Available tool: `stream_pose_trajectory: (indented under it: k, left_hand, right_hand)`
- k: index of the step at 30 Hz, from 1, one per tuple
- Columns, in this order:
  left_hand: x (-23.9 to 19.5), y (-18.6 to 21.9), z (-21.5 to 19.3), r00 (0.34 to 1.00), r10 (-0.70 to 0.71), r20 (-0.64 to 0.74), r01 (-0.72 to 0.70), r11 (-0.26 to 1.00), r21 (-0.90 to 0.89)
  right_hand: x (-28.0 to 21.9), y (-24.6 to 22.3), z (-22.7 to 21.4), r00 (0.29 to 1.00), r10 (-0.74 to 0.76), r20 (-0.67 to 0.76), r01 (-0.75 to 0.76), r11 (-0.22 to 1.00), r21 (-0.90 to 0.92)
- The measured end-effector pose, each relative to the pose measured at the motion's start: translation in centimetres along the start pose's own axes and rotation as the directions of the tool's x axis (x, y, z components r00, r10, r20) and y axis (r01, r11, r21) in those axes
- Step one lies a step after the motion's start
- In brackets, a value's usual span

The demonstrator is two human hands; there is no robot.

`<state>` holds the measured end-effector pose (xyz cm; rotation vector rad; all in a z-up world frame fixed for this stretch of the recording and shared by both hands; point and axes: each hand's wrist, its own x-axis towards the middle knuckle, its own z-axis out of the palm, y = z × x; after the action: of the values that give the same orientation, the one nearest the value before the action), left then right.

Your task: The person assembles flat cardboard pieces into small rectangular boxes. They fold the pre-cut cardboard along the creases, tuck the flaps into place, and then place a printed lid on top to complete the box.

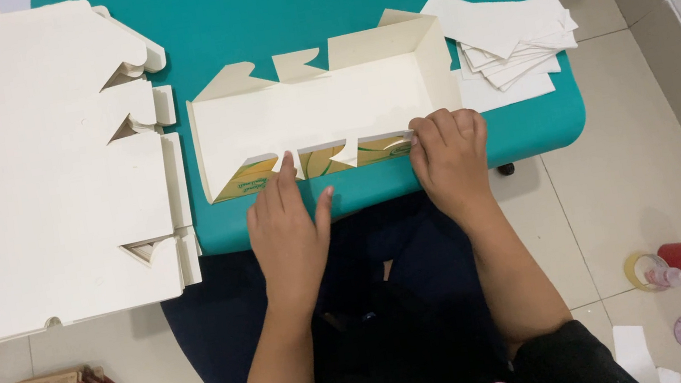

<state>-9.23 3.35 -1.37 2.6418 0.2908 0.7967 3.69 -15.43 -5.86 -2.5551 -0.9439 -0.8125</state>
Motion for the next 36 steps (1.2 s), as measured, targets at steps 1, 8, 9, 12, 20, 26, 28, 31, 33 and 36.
stream_pose_trajectory:
  k: [1, 8, 9, 12, 20, 26, 28, 31, 33, 36]
  left_hand:
    - [-0.1, -0.3, 0.3, 1.0, -0.002, 0.0, 0.002, 1.0, 0.001]
    - [0.7, -0.9, 3.1, 0.995, -0.032, -0.096, 0.022, 0.994, -0.106]
    - [0.9, -0.7, 3.3, 0.991, -0.019, -0.13, 0.001, 0.991, -0.137]
    - [1.2, 0.1, 4.1, 0.984, 0.051, -0.173, -0.078, 0.985, -0.153]
    - [2.7, 2.8, 4.4, 0.97, 0.049, -0.236, -0.09, 0.982, -0.165]
    - [2.5, 2.1, 4.8, 0.975, -0.016, -0.222, -0.028, 0.98, -0.196]
    - [2.5, 2.0, 4.9, 0.976, -0.026, -0.214, -0.02, 0.978, -0.206]
    - [2.7, 2.4, 4.8, 0.973, -0.002, -0.231, -0.047, 0.977, -0.207]
    - [2.9, 2.8, 4.7, 0.968, 0.038, -0.248, -0.084, 0.98, -0.179]
    - [3.0, 3.4, 4.6, 0.969, 0.075, -0.235, -0.121, 0.975, -0.188]
  right_hand:
    - [0.1, -0.1, -0.1, 1.0, -0.002, 0.001, 0.002, 1.0, 0.001]
    - [0.6, -0.5, -0.9, 1.0, 0.007, 0.007, -0.007, 1.0, 0.013]
    - [0.6, -0.5, -0.9, 1.0, -0.002, 0.009, 0.001, 1.0, 0.015]
    - [0.7, -0.7, -1.3, 1.0, 0.006, 0.019, -0.006, 1.0, 0.026]
    - [0.7, -0.6, -1.6, 0.999, 0.006, 0.054, -0.008, 0.999, 0.054]
    - [0.8, -0.7, -1.7, 0.998, 0.003, 0.056, -0.006, 0.998, 0.066]
    - [0.8, -0.7, -1.8, 0.998, 0.007, 0.064, -0.011, 0.997, 0.071]
    - [0.7, -0.6, -1.6, 0.998, 0.006, 0.06, -0.01, 0.997, 0.073]
    - [0.6, -0.5, -1.4, 0.998, 0.003, 0.055, -0.007, 0.998, 0.062]
    - [0.8, -0.8, -1.8, 0.998, 0.009, 0.057, -0.014, 0.997, 0.077]
